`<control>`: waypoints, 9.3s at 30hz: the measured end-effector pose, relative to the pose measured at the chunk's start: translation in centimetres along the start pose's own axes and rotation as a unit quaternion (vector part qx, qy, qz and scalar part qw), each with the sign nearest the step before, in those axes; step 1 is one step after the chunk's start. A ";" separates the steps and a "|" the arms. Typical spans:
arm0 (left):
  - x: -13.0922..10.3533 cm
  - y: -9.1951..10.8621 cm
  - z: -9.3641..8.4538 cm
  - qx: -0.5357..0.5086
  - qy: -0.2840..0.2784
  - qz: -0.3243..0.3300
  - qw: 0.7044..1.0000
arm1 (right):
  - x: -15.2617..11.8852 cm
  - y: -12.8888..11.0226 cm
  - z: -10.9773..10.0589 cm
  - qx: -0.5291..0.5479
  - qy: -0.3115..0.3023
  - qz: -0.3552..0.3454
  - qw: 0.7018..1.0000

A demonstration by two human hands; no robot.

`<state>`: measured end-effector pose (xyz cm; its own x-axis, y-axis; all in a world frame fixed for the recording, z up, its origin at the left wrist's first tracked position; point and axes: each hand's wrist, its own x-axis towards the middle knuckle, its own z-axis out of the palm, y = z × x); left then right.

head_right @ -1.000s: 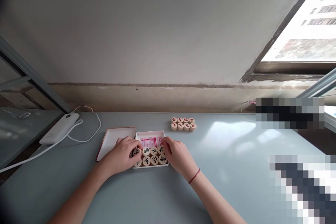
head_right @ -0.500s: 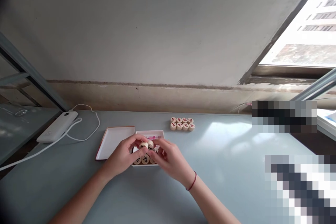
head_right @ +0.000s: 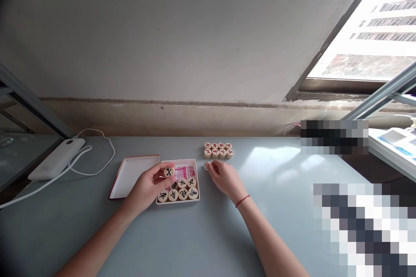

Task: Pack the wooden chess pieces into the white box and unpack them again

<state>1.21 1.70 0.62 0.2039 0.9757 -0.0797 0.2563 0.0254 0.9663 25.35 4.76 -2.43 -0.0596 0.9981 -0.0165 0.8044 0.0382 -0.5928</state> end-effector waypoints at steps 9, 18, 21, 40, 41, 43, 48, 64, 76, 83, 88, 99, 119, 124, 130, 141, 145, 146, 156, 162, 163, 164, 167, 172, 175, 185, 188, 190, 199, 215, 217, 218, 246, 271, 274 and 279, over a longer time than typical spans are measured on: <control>-0.5 -0.1 1.1 0.215 0.008 0.136 0.967 | -2.0 -3.5 -0.2 0.044 0.039 -0.071 0.996; -0.7 -1.2 1.9 0.252 0.005 0.236 0.939 | -3.5 -6.1 0.2 0.363 -0.187 -0.052 0.911; -0.8 -1.2 1.9 0.247 -0.001 0.237 0.940 | -3.2 -6.1 -0.4 0.398 -0.213 -0.031 0.892; -0.6 -0.8 1.6 0.286 -0.017 0.187 0.940 | 0.1 0.7 -1.9 0.047 -0.012 0.076 0.996; -0.6 -0.8 1.5 0.287 -0.016 0.185 0.940 | 0.0 0.7 -2.0 0.041 -0.025 0.068 0.997; -0.6 -0.8 1.5 0.288 -0.016 0.182 0.940 | -0.1 0.8 -2.1 0.016 -0.047 0.043 0.998; -0.4 -1.1 1.5 0.288 -0.020 0.180 0.940 | -0.2 0.7 -1.4 -0.086 -0.048 0.000 0.995; 0.1 -1.5 1.4 0.359 0.014 0.233 0.904 | 0.0 0.2 -0.1 -0.143 0.014 -0.037 0.989; -0.1 -0.9 2.4 0.526 0.004 0.183 0.831 | -1.7 -3.3 1.5 -0.008 -0.071 -0.101 0.992; -0.2 -1.3 0.9 0.502 0.021 0.174 0.847 | -1.7 -3.3 1.3 -0.002 -0.076 -0.102 0.992; 0.1 -1.6 0.2 0.456 -0.011 0.164 0.875 | -1.7 -3.3 1.4 -0.002 -0.079 -0.104 0.991; -0.1 0.1 0.5 0.310 0.042 0.186 0.931 | -2.8 -4.7 0.7 0.105 -0.003 -0.190 0.976; 1.2 -2.4 -0.1 0.480 0.068 0.114 0.867 | 0.4 1.6 -2.4 -0.026 -0.008 0.079 0.997; 1.5 -1.9 0.2 0.465 0.086 0.097 0.876 | 0.1 0.6 -1.9 -0.031 0.052 0.047 0.997; 0.3 0.0 0.7 0.259 0.042 0.116 0.958 | -2.3 -3.5 0.3 0.019 0.090 -0.250 0.964; -0.5 0.0 2.3 -0.003 -0.032 0.009 0.999 | -3.6 -5.1 1.5 -0.023 0.161 -0.413 0.896; -0.5 -0.2 1.9 0.011 -0.015 0.006 1.000 | -2.9 -4.2 0.6 0.018 0.161 -0.343 0.925; -0.5 -0.3 1.7 0.015 -0.008 0.009 1.000 | -2.6 -3.7 0.2 0.025 0.166 -0.288 0.943; -0.2 0.0 0.8 0.061 0.008 0.005 0.998 | -0.4 0.1 -2.0 -0.099 0.043 0.042 0.993; -0.5 0.4 0.9 0.112 0.010 0.022 0.993 | -0.4 -0.4 -1.6 -0.124 0.030 0.066 0.990; -0.5 0.4 0.9 0.119 0.010 0.026 0.993 | -0.4 -0.4 -1.6 -0.126 0.027 0.076 0.989; -0.5 0.4 0.8 0.125 0.011 0.031 0.992 | -0.4 -0.3 -1.6 -0.126 0.026 0.085 0.988; -0.5 0.3 0.9 0.137 0.012 0.042 0.990 | -0.3 -0.2 -1.5 -0.131 0.029 0.098 0.986; -0.4 0.1 0.8 0.168 0.017 0.079 0.982 | -0.1 0.1 -1.1 -0.134 0.038 0.083 0.987; -0.2 -0.1 0.5 0.237 0.022 0.147 0.960 | 0.0 0.1 -1.2 -0.133 0.041 0.075 0.987; 0.6 -1.1 1.7 0.472 0.002 0.187 0.861 | -1.7 -2.8 -0.8 0.007 -0.028 -0.052 0.998; 0.6 -0.8 2.5 0.495 -0.007 0.180 0.850 | -2.0 -3.7 0.5 0.023 -0.095 -0.086 0.991; 0.5 -0.7 2.9 0.491 -0.006 0.181 0.852 | -2.0 -3.8 1.1 0.013 -0.100 -0.094 0.990; 0.1 -0.6 2.5 0.341 0.040 0.196 0.918 | -2.1 -3.9 0.1 0.129 -0.108 -0.111 0.980; -0.1 -0.9 1.3 0.193 0.086 0.201 0.956 | -1.1 1.5 -5.0 0.027 0.024 0.090 0.995; 0.0 -1.1 1.5 0.203 0.086 0.230 0.948 | -0.8 2.5 -4.9 0.001 0.004 0.109 0.994; 0.0 -1.2 1.6 0.210 0.089 0.236 0.944 | -0.7 2.8 -4.7 -0.003 -0.002 0.111 0.994; -0.6 -1.1 2.2 0.285 0.045 0.245 0.926 | -1.3 0.1 -3.6 0.168 0.045 0.024 0.985; -0.1 -1.3 1.7 0.289 0.041 0.250 0.923 | -0.6 2.8 -3.8 0.011 -0.019 0.095 0.995; -0.1 -1.1 1.8 0.294 0.043 0.248 0.922 | -0.8 2.7 -3.8 0.001 -0.028 0.077 0.997; 0.0 -1.0 2.1 0.298 0.040 0.253 0.919 | -0.7 2.7 -3.4 -0.054 -0.018 0.057 0.997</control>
<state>2.97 1.21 -0.84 0.3758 0.8428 0.3853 0.6245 -0.5375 0.5667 29.56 4.36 -1.33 0.0158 0.9940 -0.1079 0.8665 -0.0675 -0.4947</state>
